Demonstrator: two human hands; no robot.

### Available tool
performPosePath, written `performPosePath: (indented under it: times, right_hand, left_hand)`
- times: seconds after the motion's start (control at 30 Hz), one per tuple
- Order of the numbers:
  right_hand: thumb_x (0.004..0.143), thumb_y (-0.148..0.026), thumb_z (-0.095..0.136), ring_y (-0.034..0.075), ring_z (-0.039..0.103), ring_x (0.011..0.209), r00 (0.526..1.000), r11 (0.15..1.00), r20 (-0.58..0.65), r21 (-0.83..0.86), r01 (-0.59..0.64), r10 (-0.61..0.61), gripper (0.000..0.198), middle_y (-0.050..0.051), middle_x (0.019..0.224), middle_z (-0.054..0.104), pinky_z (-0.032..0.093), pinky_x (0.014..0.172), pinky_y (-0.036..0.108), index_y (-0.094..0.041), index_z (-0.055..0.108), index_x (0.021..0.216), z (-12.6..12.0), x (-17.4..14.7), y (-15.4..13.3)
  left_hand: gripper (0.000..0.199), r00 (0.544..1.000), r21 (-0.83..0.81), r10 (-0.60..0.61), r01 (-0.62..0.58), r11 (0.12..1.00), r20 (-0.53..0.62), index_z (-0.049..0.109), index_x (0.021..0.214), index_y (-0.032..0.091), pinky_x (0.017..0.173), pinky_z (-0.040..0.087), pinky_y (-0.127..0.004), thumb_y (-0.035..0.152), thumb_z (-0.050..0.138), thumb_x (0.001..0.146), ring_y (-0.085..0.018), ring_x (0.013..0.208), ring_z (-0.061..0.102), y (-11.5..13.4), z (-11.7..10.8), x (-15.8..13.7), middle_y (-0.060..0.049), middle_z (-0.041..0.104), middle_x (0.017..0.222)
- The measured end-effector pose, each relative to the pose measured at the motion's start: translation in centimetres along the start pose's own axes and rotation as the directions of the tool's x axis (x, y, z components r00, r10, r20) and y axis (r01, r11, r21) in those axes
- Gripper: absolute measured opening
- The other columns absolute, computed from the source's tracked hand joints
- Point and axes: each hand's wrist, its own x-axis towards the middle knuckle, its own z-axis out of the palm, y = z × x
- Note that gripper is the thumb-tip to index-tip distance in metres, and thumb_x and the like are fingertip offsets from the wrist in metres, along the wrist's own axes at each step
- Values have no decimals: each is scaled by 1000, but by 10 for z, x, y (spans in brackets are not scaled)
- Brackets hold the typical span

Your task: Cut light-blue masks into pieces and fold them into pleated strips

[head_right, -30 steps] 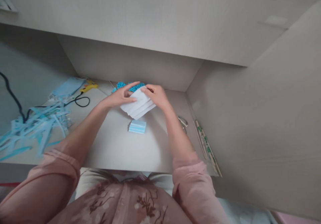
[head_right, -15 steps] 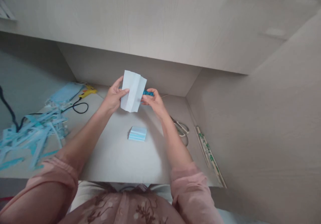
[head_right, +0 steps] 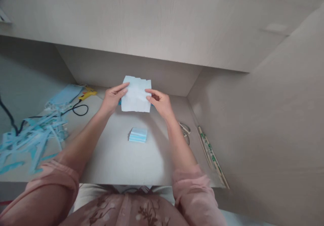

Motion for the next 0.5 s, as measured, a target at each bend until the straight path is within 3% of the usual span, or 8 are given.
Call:
performPosePath:
  times: [0.07, 0.13, 0.27, 0.5]
  right_hand:
    - [74, -34, 73, 12, 51, 63, 1000, 1000, 22, -13, -6, 6, 32, -2, 71, 60, 46, 62, 30, -27, 75, 106, -3, 0, -2]
    - [74, -35, 73, 12, 52, 62, 1000, 1000, 24, -14, -7, 7, 33, -2, 70, 61, 47, 62, 30, -27, 75, 106, -6, 0, -4]
    - [72, -37, 76, 13, 54, 66, 1000, 1000, 9, 24, -9, 9, 30, -2, 72, 63, 49, 66, 31, -26, 76, 99, -8, -2, -10]
    - [72, -34, 75, 13, 55, 67, 1000, 999, 15, -33, 19, -18, 26, -1, 75, 65, 47, 67, 31, -25, 77, 97, -13, -3, -16]
  left_hand:
    - [40, 999, 23, -24, 24, 999, 33, 76, 103, 20, 76, 55, -30, 44, 78, 71, -20, 89, 67, 3, -2, -1, -8, 75, 101]
    - [40, 995, 34, -50, 47, 998, 89, 77, 102, 20, 76, 55, -31, 41, 80, 69, -19, 87, 68, 8, -3, -2, -7, 75, 96]
    - [43, 980, 56, -59, 49, 997, 188, 77, 103, 20, 84, 55, -34, 38, 83, 64, -22, 97, 67, 16, -4, -5, -9, 74, 109]
    - [37, 991, 153, -23, 2, 988, 134, 77, 102, 21, 73, 52, -28, 35, 80, 68, -18, 85, 65, 22, -5, -4, -6, 74, 99]
